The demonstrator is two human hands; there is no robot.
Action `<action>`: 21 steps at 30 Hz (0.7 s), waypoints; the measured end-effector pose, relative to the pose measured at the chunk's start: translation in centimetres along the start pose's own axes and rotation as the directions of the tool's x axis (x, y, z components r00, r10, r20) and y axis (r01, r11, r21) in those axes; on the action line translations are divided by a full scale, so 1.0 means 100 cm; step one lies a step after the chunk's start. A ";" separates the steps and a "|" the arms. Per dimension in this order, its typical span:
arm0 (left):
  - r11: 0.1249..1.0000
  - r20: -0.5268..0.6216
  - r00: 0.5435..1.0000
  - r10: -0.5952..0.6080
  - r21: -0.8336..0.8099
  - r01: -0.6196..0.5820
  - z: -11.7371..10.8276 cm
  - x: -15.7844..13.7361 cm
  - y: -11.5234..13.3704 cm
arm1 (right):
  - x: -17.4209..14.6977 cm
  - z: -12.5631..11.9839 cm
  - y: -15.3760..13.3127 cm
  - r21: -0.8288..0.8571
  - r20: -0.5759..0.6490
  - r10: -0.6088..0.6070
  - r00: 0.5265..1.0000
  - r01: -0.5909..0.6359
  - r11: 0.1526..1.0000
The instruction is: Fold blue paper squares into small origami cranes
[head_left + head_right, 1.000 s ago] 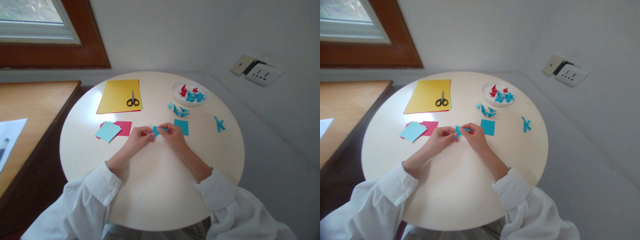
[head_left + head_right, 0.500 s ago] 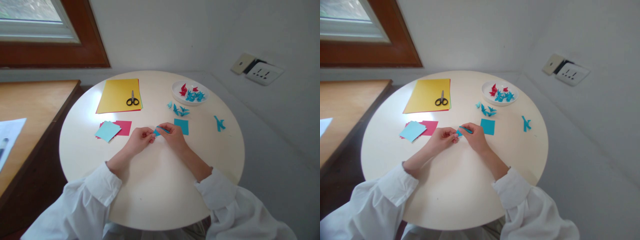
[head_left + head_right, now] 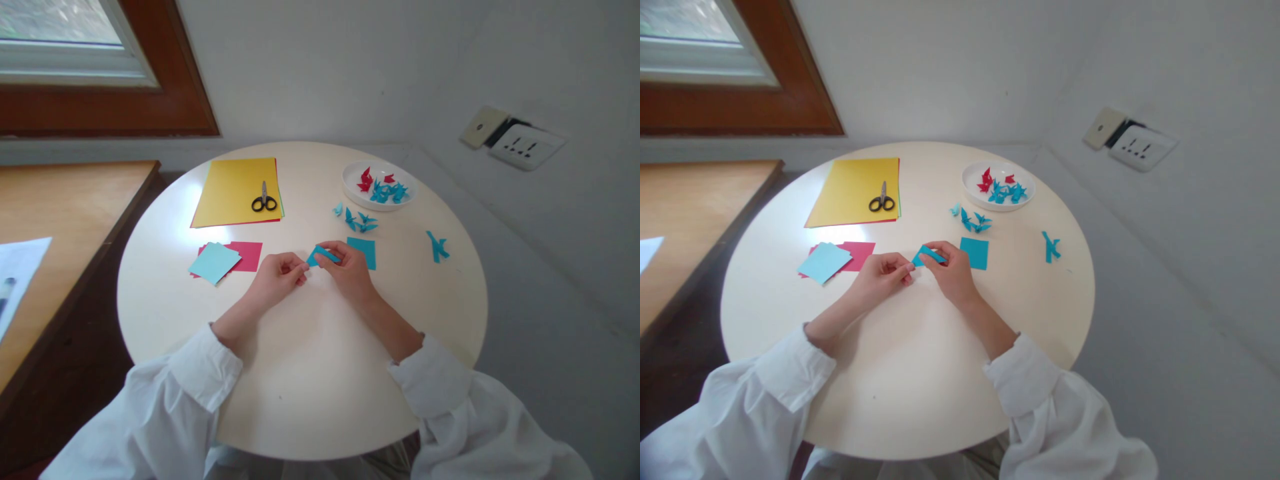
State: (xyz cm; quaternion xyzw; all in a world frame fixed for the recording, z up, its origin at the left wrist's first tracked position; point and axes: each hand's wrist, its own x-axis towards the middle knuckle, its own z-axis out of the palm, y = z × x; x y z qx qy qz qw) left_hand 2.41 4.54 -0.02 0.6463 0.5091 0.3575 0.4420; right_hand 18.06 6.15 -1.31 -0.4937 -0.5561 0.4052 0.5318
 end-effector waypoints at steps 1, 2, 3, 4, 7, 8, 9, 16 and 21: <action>1.000 -0.001 1.000 -0.006 -0.004 0.006 0.000 0.000 0.000 | 0.000 0.000 0.000 -0.011 0.004 -0.001 1.000 0.001 1.000; 1.000 0.003 1.000 -0.003 -0.007 0.003 0.000 0.000 0.000 | -0.001 0.000 0.000 -0.016 0.001 -0.003 1.000 0.003 1.000; 1.000 0.008 1.000 0.009 -0.013 -0.009 0.001 0.001 -0.001 | -0.001 0.000 0.000 -0.016 -0.005 -0.005 1.000 0.005 1.000; 0.999 0.008 1.000 0.028 -0.027 -0.028 0.001 0.001 -0.001 | -0.001 0.000 0.000 -0.012 -0.012 -0.005 1.000 0.005 1.000; 0.989 -0.033 0.994 0.107 -0.101 -0.110 0.002 0.001 -0.002 | -0.002 0.000 0.000 0.021 -0.014 0.001 1.000 -0.001 1.000; 0.983 -0.056 0.989 0.135 -0.118 -0.141 0.003 0.001 -0.002 | -0.002 0.000 -0.001 0.029 -0.007 -0.001 1.000 0.001 1.000; 0.978 -0.074 0.984 0.163 -0.119 -0.171 0.003 0.001 -0.002 | -0.002 0.000 -0.001 0.032 -0.001 -0.006 1.000 0.006 0.999; 0.960 -0.115 0.953 0.280 0.061 -0.275 0.002 0.001 -0.003 | -0.002 0.001 0.000 -0.003 0.055 0.001 0.998 -0.001 1.000; 0.962 -0.117 0.956 0.268 0.091 -0.258 0.003 0.000 0.001 | -0.002 0.002 0.000 -0.002 0.048 0.026 0.998 -0.025 1.000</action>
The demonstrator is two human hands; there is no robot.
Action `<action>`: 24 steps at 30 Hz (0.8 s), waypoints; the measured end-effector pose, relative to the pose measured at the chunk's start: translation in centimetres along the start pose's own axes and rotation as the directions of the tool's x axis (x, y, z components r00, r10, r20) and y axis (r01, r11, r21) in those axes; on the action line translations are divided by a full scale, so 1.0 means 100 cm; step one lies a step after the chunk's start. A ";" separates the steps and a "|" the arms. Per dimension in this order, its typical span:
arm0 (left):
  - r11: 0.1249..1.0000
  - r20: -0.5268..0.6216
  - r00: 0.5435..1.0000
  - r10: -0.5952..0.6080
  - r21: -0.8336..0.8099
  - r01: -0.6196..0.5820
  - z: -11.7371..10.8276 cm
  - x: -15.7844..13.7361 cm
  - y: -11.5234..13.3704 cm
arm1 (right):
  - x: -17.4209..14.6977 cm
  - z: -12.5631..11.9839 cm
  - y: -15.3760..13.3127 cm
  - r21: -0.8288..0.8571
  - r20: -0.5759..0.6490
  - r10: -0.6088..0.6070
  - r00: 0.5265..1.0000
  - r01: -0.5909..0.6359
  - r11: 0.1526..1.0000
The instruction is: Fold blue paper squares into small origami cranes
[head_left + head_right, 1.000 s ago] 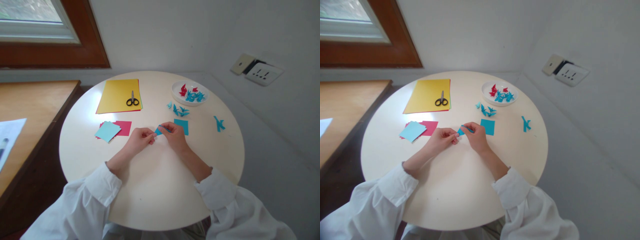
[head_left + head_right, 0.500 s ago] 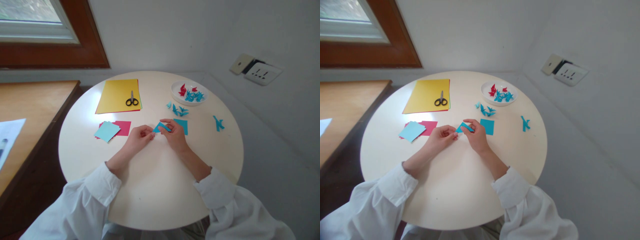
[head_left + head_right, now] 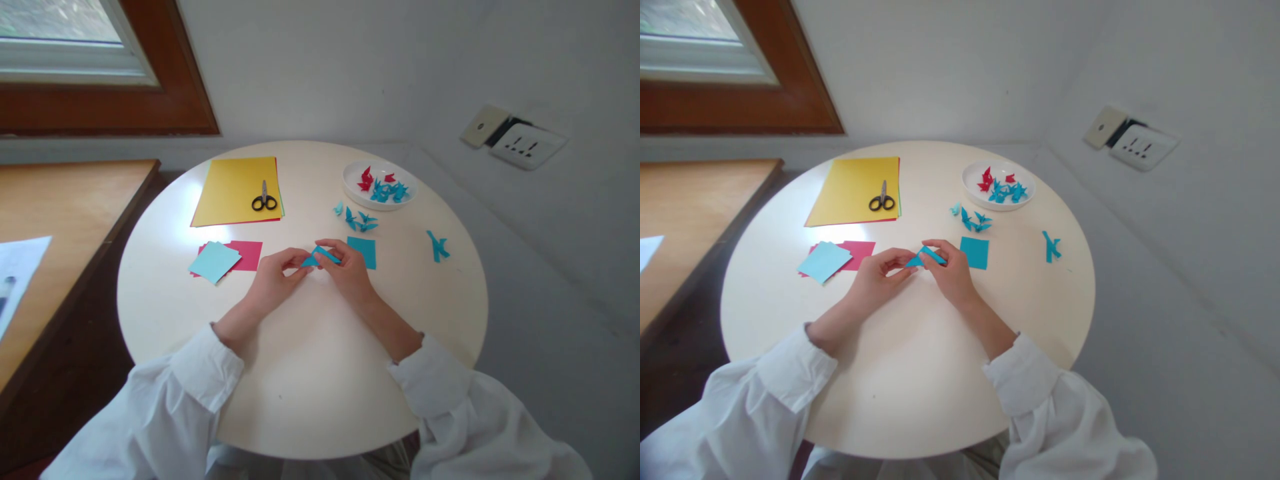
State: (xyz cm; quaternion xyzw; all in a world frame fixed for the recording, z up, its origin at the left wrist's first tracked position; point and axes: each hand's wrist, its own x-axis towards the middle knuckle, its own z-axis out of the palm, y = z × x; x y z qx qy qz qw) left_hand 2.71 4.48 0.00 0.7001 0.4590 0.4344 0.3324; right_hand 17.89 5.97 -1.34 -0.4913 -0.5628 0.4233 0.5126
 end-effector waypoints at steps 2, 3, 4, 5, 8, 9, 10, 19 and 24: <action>1.000 -0.006 1.000 -0.013 0.011 0.013 0.000 0.000 0.001 | 0.000 0.000 -0.001 0.001 -0.002 0.006 1.000 -0.006 1.000; 1.000 -0.007 1.000 -0.020 0.016 0.021 0.000 0.000 0.002 | 0.000 0.000 -0.001 0.007 -0.001 0.007 1.000 -0.007 1.000; 0.999 -0.009 1.000 -0.029 0.018 0.029 0.000 0.000 0.002 | 0.000 0.001 -0.001 0.015 0.005 0.007 1.000 -0.007 1.000; 0.999 -0.010 0.999 -0.036 0.018 0.036 -0.001 0.000 0.003 | 0.000 0.001 -0.002 0.021 0.013 0.004 1.000 -0.005 1.000; 0.999 -0.011 0.999 -0.052 0.014 0.052 -0.001 0.000 0.005 | 0.000 0.001 -0.003 0.013 0.039 -0.010 0.999 0.010 1.000; 0.998 -0.013 0.998 -0.058 0.013 0.058 -0.002 0.000 0.005 | 0.000 0.001 -0.004 0.003 0.046 -0.014 0.999 0.014 1.000; 0.998 -0.015 0.998 -0.066 0.010 0.066 -0.002 0.000 0.006 | -0.001 0.001 -0.004 -0.007 0.054 -0.016 0.998 0.017 1.000; 0.989 -0.077 0.987 -0.140 -0.055 0.136 -0.002 0.002 0.008 | -0.004 0.002 -0.009 -0.011 0.110 -0.025 0.994 0.026 1.000; 0.985 -0.092 0.982 -0.162 -0.082 0.155 -0.001 0.003 0.007 | -0.003 0.002 -0.008 -0.015 0.103 -0.050 0.993 0.051 0.999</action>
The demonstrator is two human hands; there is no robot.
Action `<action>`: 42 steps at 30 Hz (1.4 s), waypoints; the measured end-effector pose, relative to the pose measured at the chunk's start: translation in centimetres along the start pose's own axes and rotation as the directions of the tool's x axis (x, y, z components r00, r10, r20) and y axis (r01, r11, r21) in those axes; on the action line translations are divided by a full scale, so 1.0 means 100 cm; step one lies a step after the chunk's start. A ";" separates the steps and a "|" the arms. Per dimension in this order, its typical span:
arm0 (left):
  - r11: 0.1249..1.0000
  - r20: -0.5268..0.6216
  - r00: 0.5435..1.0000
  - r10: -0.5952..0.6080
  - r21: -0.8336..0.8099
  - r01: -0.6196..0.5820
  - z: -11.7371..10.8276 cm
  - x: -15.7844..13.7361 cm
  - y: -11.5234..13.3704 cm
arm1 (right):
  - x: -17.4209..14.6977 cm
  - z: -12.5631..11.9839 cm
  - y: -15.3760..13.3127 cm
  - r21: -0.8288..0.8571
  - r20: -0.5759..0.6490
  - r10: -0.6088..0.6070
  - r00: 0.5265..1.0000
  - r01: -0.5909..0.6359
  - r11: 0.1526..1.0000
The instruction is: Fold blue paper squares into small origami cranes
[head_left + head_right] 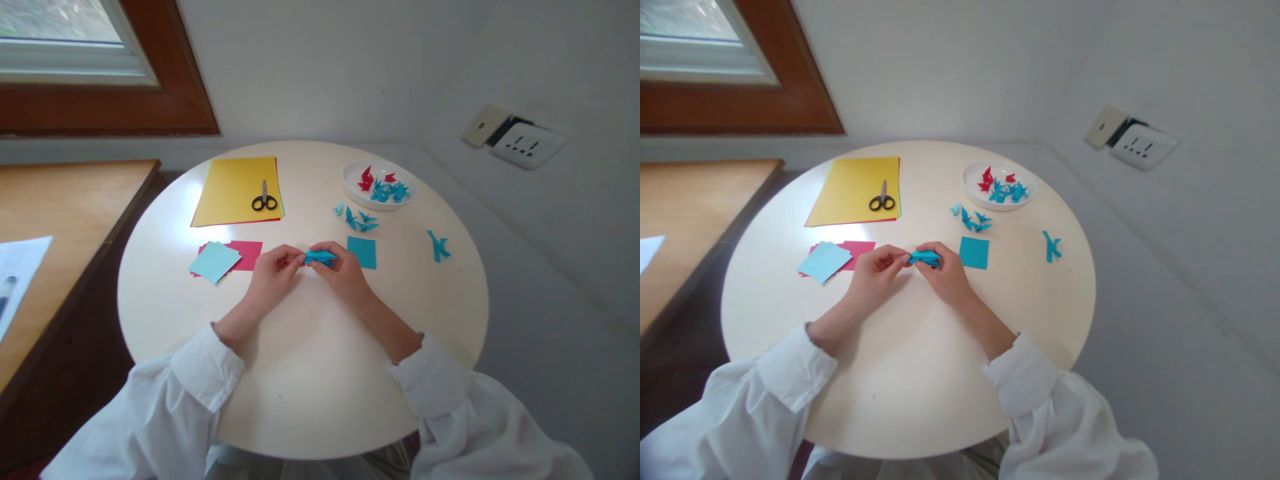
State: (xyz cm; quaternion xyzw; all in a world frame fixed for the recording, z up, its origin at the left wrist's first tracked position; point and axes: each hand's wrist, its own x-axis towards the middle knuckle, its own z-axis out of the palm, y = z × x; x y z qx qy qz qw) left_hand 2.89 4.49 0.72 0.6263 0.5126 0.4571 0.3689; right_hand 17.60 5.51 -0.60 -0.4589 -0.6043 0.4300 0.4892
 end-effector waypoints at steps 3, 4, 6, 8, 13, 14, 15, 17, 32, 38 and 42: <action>0.999 0.014 0.999 0.031 0.027 -0.031 0.000 -0.001 -0.002 | 0.001 -0.001 0.000 -0.015 -0.015 -0.008 1.000 0.008 1.000; 0.998 0.020 0.999 0.050 0.046 -0.051 0.000 -0.001 -0.003 | 0.001 -0.001 -0.001 -0.013 -0.017 -0.004 1.000 0.004 1.000; 0.990 0.029 0.995 0.095 0.098 -0.097 0.000 -0.002 -0.005 | 0.001 -0.002 -0.001 0.003 -0.018 0.011 1.000 -0.011 1.000; 0.978 0.034 0.990 0.140 0.152 -0.144 -0.002 -0.003 -0.007 | 0.002 -0.002 -0.002 0.030 -0.003 0.032 0.999 -0.032 0.999; 0.939 0.033 0.970 0.240 0.243 -0.241 -0.004 -0.004 -0.008 | 0.003 -0.004 -0.002 0.090 0.019 0.073 0.997 -0.074 0.993; 0.934 0.037 0.967 0.253 0.251 -0.254 -0.005 -0.004 -0.007 | 0.003 -0.004 -0.002 0.093 0.016 0.075 0.997 -0.076 0.993; 0.930 0.040 0.964 0.263 0.254 -0.264 -0.005 -0.004 -0.007 | 0.003 -0.003 -0.002 0.091 0.013 0.074 0.997 -0.075 0.993; 0.928 0.045 0.961 0.273 0.251 -0.275 -0.005 -0.004 -0.006 | 0.002 -0.003 -0.002 0.077 0.005 0.060 0.998 -0.061 0.995; 0.997 0.015 0.999 0.051 -0.052 -0.050 -0.002 0.000 0.001 | 0.000 -0.003 0.001 -0.035 -0.087 -0.120 0.989 0.117 0.992; 0.997 0.046 0.997 0.061 -0.043 -0.059 -0.004 0.000 -0.003 | 0.001 -0.007 0.005 -0.065 -0.039 -0.213 0.976 0.210 0.976; 0.998 0.034 0.997 0.066 0.017 -0.067 -0.004 -0.002 -0.004 | 0.002 -0.010 0.008 -0.107 -0.005 -0.265 0.964 0.263 0.959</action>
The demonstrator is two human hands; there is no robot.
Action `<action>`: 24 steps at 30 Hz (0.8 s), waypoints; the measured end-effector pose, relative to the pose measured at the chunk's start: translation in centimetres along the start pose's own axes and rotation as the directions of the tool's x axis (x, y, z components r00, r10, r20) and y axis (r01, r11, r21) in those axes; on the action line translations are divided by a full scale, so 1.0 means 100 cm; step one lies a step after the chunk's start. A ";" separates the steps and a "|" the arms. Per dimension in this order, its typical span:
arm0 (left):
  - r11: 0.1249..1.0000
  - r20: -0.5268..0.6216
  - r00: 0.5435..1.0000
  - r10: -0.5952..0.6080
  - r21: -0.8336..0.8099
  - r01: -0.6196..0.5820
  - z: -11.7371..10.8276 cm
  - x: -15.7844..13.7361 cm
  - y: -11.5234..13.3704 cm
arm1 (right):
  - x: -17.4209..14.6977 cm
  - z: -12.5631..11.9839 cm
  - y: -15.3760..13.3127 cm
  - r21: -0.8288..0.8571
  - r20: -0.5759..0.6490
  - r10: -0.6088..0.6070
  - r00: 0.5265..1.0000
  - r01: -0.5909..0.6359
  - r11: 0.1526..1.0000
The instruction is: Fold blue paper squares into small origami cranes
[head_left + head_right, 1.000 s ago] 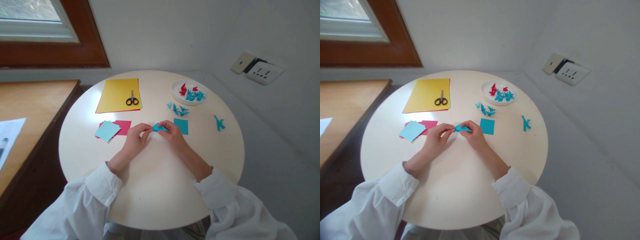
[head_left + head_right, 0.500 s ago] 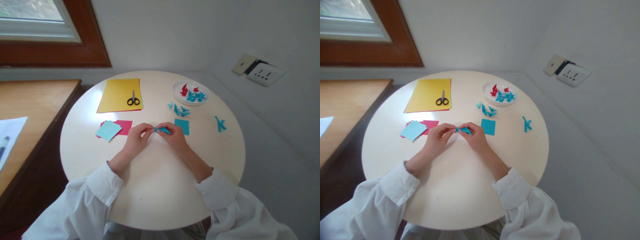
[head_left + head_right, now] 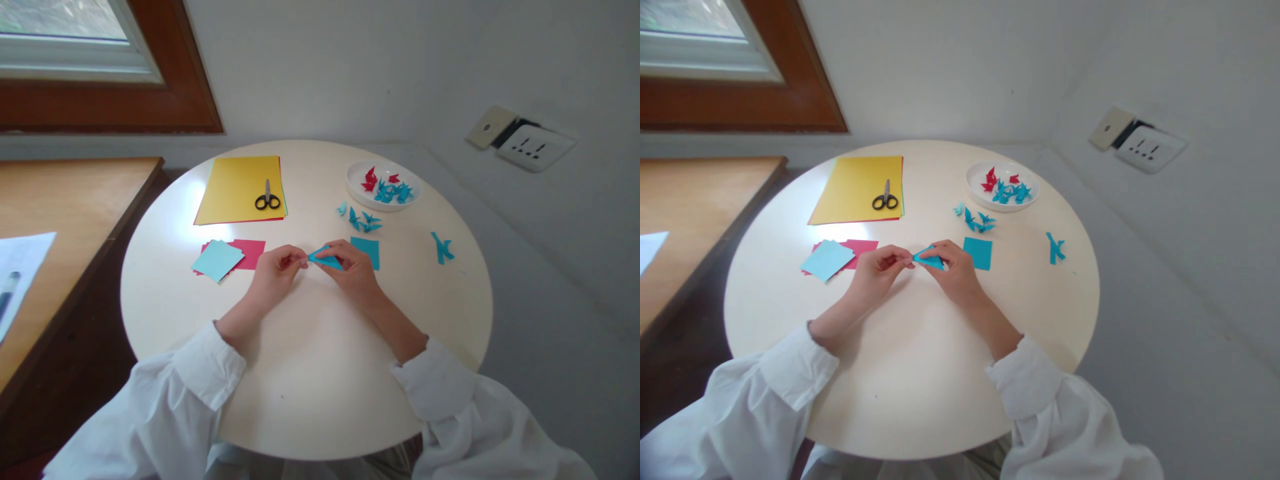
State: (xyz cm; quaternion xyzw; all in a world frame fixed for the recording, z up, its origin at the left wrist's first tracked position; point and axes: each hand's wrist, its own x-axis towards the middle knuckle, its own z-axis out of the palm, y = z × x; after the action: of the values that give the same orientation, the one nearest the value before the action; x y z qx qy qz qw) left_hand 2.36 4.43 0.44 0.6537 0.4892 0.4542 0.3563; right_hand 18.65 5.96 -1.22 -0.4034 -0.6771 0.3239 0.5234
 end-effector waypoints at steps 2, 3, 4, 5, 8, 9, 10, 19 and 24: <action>1.000 -0.017 1.000 -0.007 0.012 0.008 0.000 0.000 0.000 | 0.000 0.000 0.002 -0.017 0.013 -0.015 1.000 0.015 1.000; 1.000 -0.027 1.000 -0.014 0.012 0.014 0.000 0.000 0.001 | -0.001 0.000 0.003 -0.027 0.015 -0.022 1.000 0.022 0.999; 1.000 -0.036 0.999 -0.022 0.006 0.023 0.000 0.001 0.001 | -0.001 0.000 0.004 -0.040 0.011 -0.028 1.000 0.029 0.999; 0.999 -0.044 0.998 -0.034 -0.006 0.034 0.000 0.001 0.002 | -0.001 0.000 0.004 -0.057 0.001 -0.036 0.999 0.036 0.998; 0.995 -0.050 0.995 -0.090 -0.056 0.087 0.000 0.002 0.002 | -0.001 -0.001 0.005 -0.105 -0.036 -0.062 0.997 0.058 0.993; 0.991 -0.050 0.993 -0.111 -0.084 0.107 0.001 0.003 0.003 | -0.001 -0.001 0.004 -0.117 -0.040 -0.069 0.997 0.064 0.991; 0.985 -0.047 0.990 -0.131 -0.122 0.124 0.001 0.003 0.003 | -0.001 -0.001 0.003 -0.127 -0.042 -0.075 0.996 0.070 0.990; 0.931 0.075 0.985 -0.154 -0.322 0.171 0.003 0.002 0.006 | -0.001 -0.001 0.000 -0.165 -0.052 -0.113 0.992 0.103 0.981; 0.954 0.054 0.987 -0.151 -0.255 0.160 0.003 0.002 0.002 | -0.002 -0.001 0.003 -0.189 -0.025 -0.166 0.986 0.158 0.969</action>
State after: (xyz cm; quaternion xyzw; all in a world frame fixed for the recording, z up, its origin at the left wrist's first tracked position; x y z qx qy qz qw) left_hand 2.77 4.53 0.54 0.5689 0.4696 0.4736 0.4813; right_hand 18.84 5.92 -1.56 -0.4004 -0.7242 0.2070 0.5219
